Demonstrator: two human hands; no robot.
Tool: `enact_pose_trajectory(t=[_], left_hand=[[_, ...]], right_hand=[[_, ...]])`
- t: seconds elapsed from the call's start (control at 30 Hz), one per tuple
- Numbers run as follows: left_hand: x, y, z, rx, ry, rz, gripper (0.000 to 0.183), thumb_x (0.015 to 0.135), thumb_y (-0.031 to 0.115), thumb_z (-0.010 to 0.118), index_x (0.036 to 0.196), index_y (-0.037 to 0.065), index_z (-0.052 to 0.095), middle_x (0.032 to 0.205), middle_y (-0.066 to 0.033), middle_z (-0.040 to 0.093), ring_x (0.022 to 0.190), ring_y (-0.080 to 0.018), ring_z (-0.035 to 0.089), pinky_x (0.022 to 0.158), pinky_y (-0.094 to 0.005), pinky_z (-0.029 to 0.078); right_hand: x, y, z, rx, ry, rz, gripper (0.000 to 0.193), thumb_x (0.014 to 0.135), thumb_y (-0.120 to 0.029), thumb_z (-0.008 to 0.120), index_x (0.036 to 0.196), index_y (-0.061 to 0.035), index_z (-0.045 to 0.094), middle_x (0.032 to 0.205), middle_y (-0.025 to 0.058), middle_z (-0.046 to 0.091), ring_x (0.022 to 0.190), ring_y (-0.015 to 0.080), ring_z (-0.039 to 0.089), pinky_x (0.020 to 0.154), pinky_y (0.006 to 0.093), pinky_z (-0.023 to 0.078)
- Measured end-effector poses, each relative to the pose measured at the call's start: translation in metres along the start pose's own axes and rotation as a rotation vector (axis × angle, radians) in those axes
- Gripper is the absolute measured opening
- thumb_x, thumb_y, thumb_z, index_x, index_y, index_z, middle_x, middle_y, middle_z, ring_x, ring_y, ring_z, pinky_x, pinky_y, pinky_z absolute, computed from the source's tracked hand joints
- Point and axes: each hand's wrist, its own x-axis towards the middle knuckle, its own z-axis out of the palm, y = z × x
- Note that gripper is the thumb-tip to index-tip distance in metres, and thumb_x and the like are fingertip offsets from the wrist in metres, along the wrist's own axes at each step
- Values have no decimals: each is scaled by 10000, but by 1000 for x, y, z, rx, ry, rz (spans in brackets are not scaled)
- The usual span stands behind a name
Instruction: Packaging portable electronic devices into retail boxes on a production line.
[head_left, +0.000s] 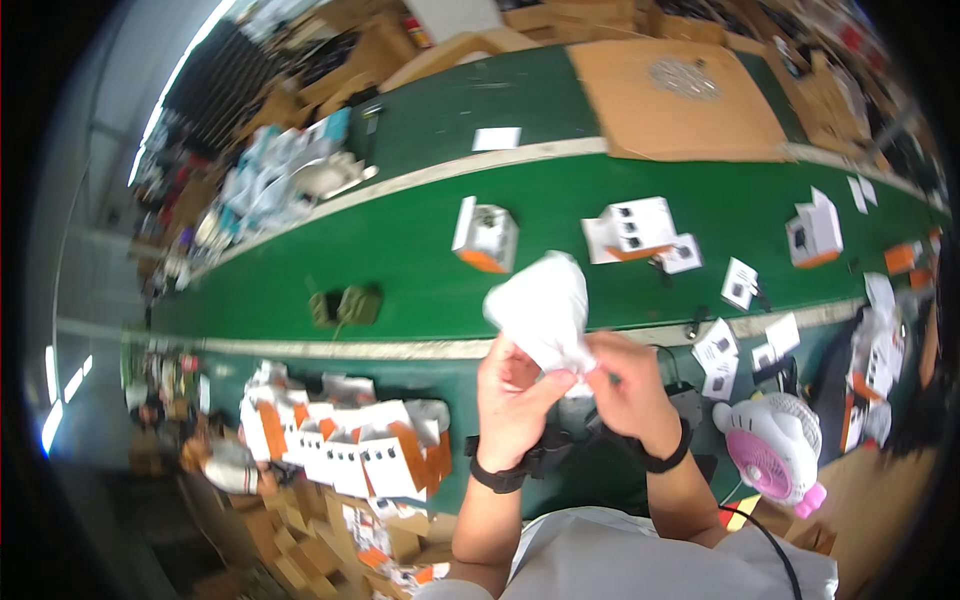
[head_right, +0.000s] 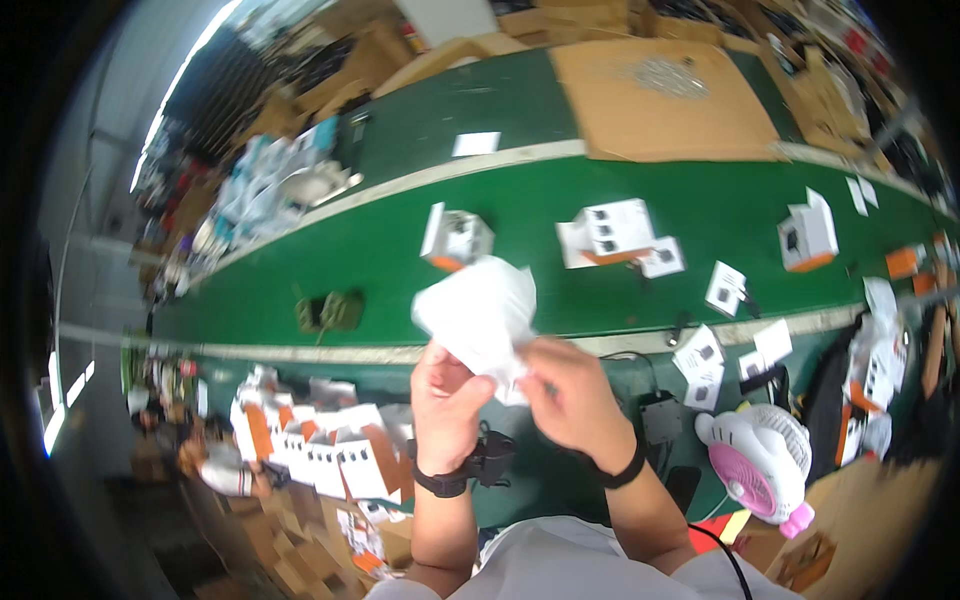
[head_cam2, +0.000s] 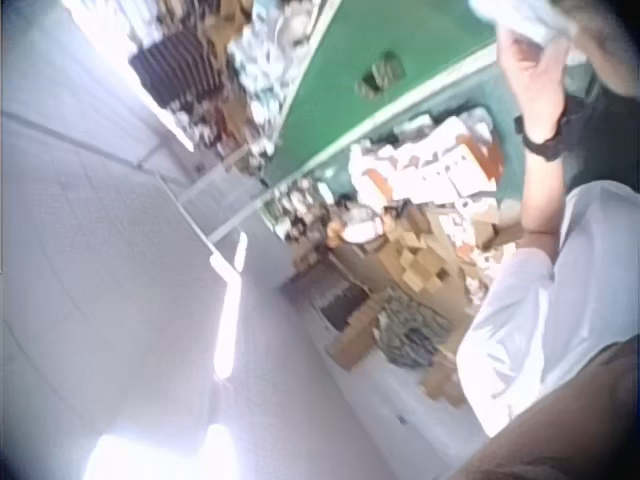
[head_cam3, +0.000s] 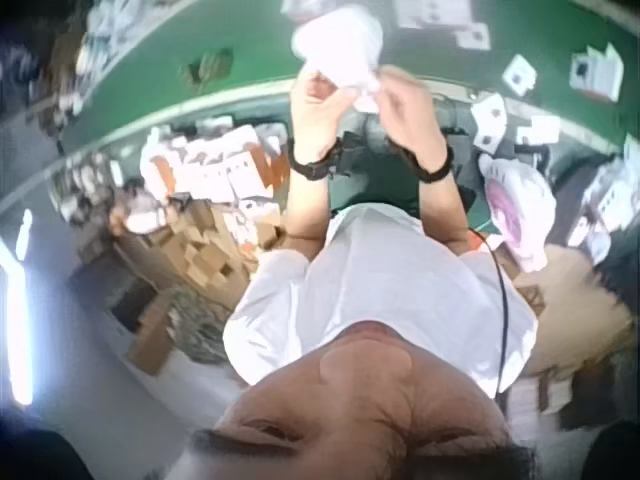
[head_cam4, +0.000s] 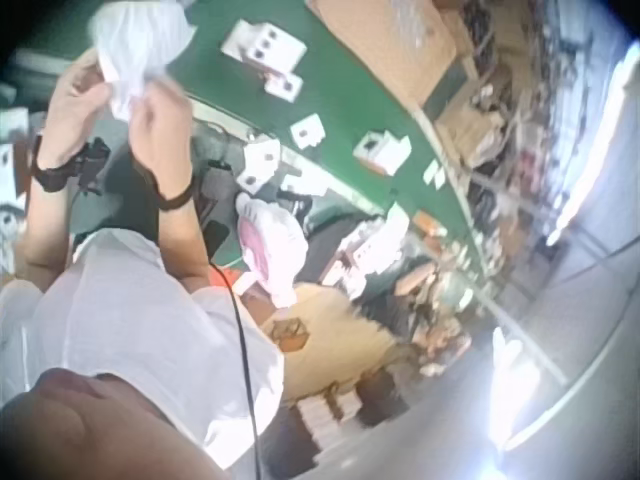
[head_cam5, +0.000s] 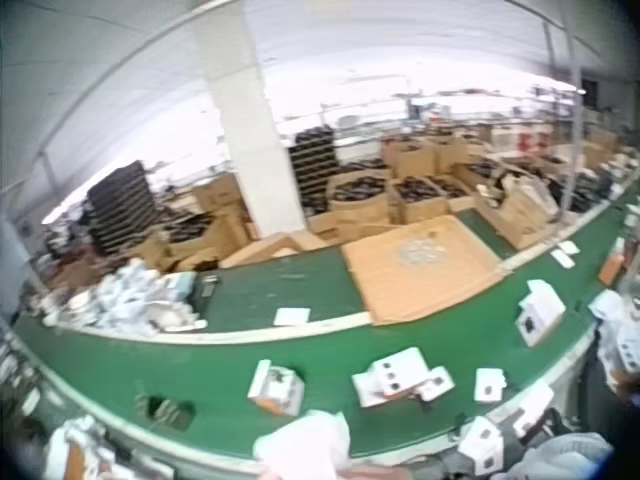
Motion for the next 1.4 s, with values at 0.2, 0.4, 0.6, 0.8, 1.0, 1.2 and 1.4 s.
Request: enact_pose_trajectory(t=[0.2, 0.4, 0.6, 0.8, 1.0, 1.2, 1.4], left_hand=[[-75, 35, -58, -104, 500, 37, 105, 875, -33, 556, 947, -23, 632, 832, -28, 637, 741, -76, 578, 672, -229, 458], [-180, 23, -148, 174, 874, -152, 222, 778, -153, 499, 924, -30, 613, 820, -44, 639, 724, -79, 582, 669, -216, 457], [-216, -2, -151, 417, 611, -389, 137, 779, -60, 459, 800, 5, 579, 643, -13, 550, 591, -56, 487, 513, -230, 384], [-207, 0, -169, 591, 467, -554, 17, 714, -7, 559, 722, -13, 573, 589, -101, 528, 522, -83, 502, 488, -252, 406], [-174, -5, -178, 317, 757, -356, 206, 818, -13, 569, 618, -12, 520, 578, 43, 494, 536, -21, 399, 478, -206, 298], [-129, -1, -152, 283, 917, -82, 353, 889, 69, 592, 571, -24, 469, 552, 86, 388, 546, -11, 295, 470, -226, 212], [-142, 17, -45, 236, 653, -106, 321, 897, 71, 605, 585, -2, 586, 578, 63, 490, 544, -16, 347, 499, -215, 254]], right_hand=[[-31, -39, 62, -89, -91, -18, 123, 778, -42, 577, 859, 37, 624, 828, 186, 629, 731, 354, 601, 651, 376, 476], [14, -24, 121, -18, -633, 391, 143, 803, -118, 652, 837, 18, 623, 676, 76, 558, 624, 91, 489, 588, 266, 431], [164, 58, 300, -356, -327, -217, 538, 740, -103, 685, 1239, -28, 497, 1143, 176, 590, 1070, 336, 570, 866, 406, 484], [160, 145, 433, -782, -687, -436, 630, 723, 18, 625, 1309, -116, 438, 1374, 85, 380, 1134, 402, 472, 889, 482, 460], [128, 145, 359, -636, -419, 52, 563, 685, -251, 767, 1157, -53, 533, 1098, 158, 570, 984, 345, 562, 826, 437, 483], [-12, -3, 157, 872, 172, 444, 635, 735, -177, 770, 1251, 28, 461, 1222, 128, 547, 1086, 207, 564, 942, 340, 452], [-132, -43, 105, 1126, 315, 515, 715, 712, -170, 771, 1299, -1, 400, 1276, 99, 511, 1147, 212, 532, 963, 367, 442]])
